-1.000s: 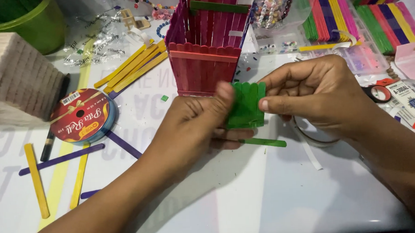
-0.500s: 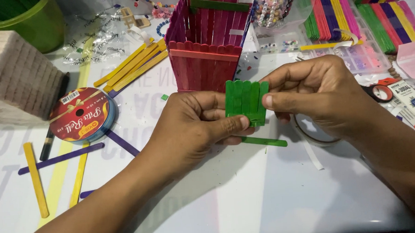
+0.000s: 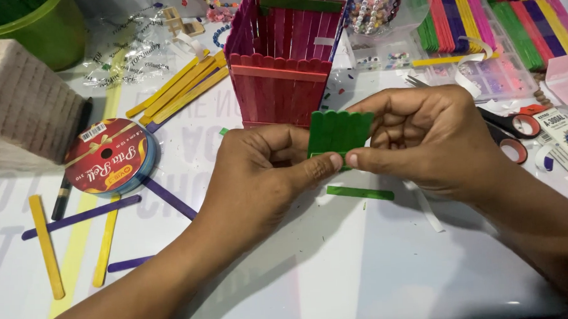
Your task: The person is constructing a small structure by cutting green popsicle sticks and attaching them to a base with tape.
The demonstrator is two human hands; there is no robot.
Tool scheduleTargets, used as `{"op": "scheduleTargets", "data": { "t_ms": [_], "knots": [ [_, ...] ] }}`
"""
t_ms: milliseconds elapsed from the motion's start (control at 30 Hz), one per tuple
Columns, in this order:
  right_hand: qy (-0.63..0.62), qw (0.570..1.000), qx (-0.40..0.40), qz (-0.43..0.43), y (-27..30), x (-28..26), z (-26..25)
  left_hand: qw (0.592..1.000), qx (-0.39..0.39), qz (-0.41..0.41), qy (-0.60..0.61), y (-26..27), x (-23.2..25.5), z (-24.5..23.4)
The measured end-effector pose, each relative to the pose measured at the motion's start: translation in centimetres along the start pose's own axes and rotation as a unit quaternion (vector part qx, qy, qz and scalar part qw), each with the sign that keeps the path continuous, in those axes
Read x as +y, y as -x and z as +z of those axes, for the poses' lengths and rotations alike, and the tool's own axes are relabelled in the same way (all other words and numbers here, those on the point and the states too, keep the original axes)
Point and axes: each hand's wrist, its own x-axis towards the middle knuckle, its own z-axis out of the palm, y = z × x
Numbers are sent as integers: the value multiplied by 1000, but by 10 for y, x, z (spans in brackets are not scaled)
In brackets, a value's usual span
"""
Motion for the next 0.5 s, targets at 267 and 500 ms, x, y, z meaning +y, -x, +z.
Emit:
{"op": "scheduleTargets", "data": {
  "t_ms": [267,500],
  "knots": [
    [-3,999,34,-41,6,-2,7,998,29,14,-51,5,4,2],
    [-30,996,74,-37,14,-9,12,997,45,61,-20,15,7,9]
  ]
}}
